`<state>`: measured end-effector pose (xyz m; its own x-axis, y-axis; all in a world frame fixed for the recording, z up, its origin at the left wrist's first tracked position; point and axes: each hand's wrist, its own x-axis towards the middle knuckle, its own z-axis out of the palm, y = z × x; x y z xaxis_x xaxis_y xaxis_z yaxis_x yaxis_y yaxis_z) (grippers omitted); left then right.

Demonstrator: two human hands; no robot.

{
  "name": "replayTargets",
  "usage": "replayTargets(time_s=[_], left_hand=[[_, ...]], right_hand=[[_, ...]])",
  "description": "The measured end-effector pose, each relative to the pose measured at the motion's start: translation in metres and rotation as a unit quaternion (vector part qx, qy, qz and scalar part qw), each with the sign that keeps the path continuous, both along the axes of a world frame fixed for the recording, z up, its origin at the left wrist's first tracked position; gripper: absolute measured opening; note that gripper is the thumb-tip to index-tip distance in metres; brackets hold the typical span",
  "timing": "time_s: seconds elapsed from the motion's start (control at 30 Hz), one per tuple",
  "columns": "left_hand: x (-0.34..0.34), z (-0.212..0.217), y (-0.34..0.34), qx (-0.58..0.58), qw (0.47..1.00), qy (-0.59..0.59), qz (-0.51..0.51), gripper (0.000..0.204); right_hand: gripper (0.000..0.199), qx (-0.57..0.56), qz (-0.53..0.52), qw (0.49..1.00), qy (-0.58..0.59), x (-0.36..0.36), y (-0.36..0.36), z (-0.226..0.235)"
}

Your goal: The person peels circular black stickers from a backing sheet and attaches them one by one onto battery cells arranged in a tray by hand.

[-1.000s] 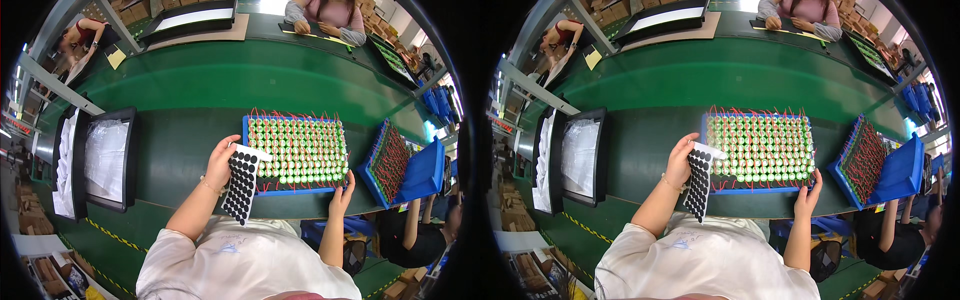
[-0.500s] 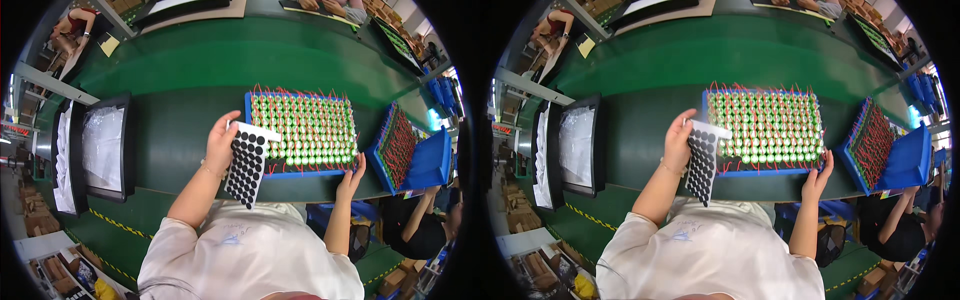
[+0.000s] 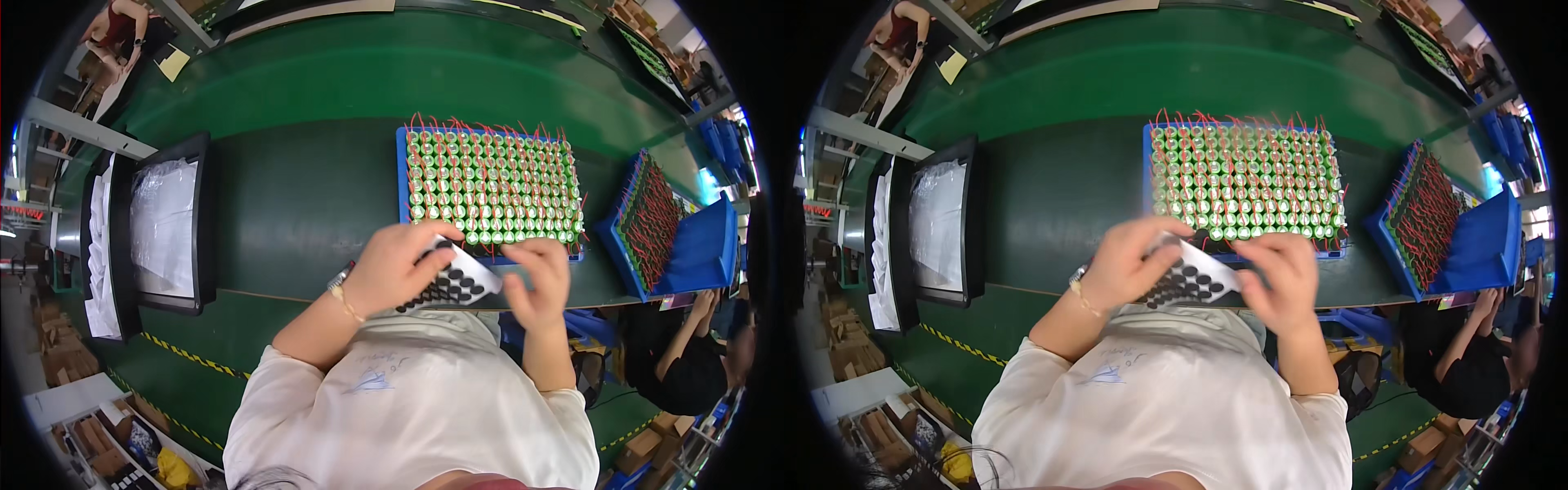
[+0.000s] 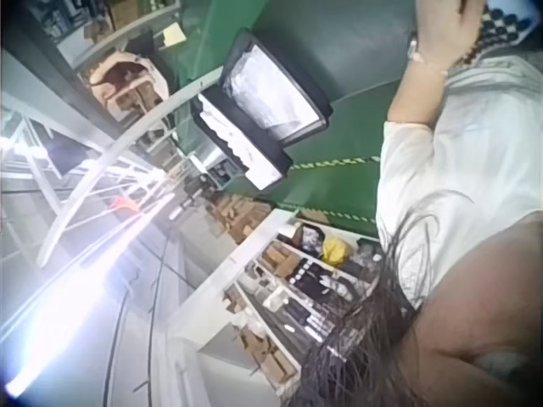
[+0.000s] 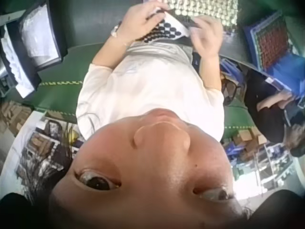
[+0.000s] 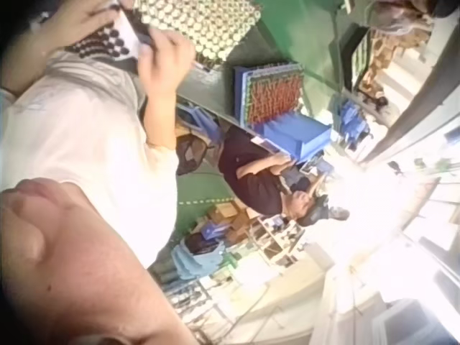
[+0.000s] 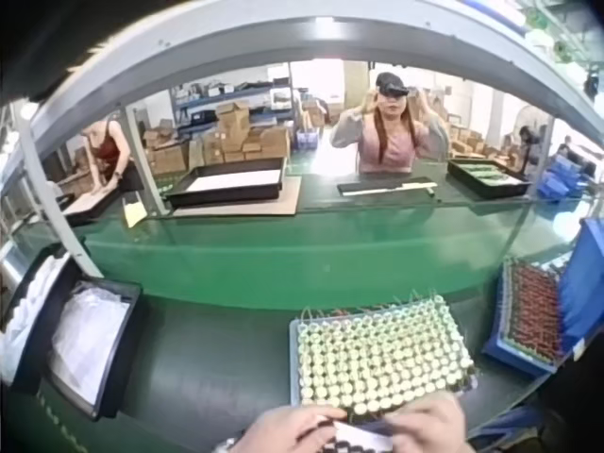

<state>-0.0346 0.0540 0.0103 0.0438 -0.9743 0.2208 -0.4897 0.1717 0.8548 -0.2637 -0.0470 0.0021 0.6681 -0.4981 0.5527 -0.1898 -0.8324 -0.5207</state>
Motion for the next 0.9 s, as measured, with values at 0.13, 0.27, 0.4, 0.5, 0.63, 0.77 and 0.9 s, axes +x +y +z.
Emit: replayTargets(time_s=[0.13,0.27,0.4,0.5,0.63,0.77,0.9], left_hand=[[-0.026,-0.005,0.008,-0.004,0.999,-0.029,-0.016,0.041],[-0.029,-0.009,0.013,-0.022,1.0,-0.014,-0.004,0.06],[-0.025,-0.009,0.017,-0.006,1.0,-0.004,-0.009,0.059],[-0.021,-0.004,0.017,0.015,0.999,0.031,-0.003,0.052],[-0.018,-0.016,0.023,0.004,0.997,0.068,0.025,0.044],[-0.004,-0.043,0.026,-0.032,0.995,0.078,0.059,0.032],[0.009,-0.059,0.057,-0.062,0.957,0.228,0.171,0.026]], right_hand=[[0.035,-0.004,0.008,1.0,-0.008,0.031,0.014,0.006],[0.03,0.003,0.001,1.0,-0.015,0.033,0.019,-0.003],[0.024,0.048,0.014,0.999,-0.007,0.039,0.023,-0.002],[0.022,0.05,0.018,0.998,-0.031,0.046,0.028,-0.005],[0.02,0.006,0.046,0.998,-0.033,0.046,0.032,-0.011],[0.014,0.026,0.089,0.994,-0.061,0.042,0.016,-0.008],[0.007,0.206,-0.08,0.972,-0.075,0.032,-0.006,-0.004]])
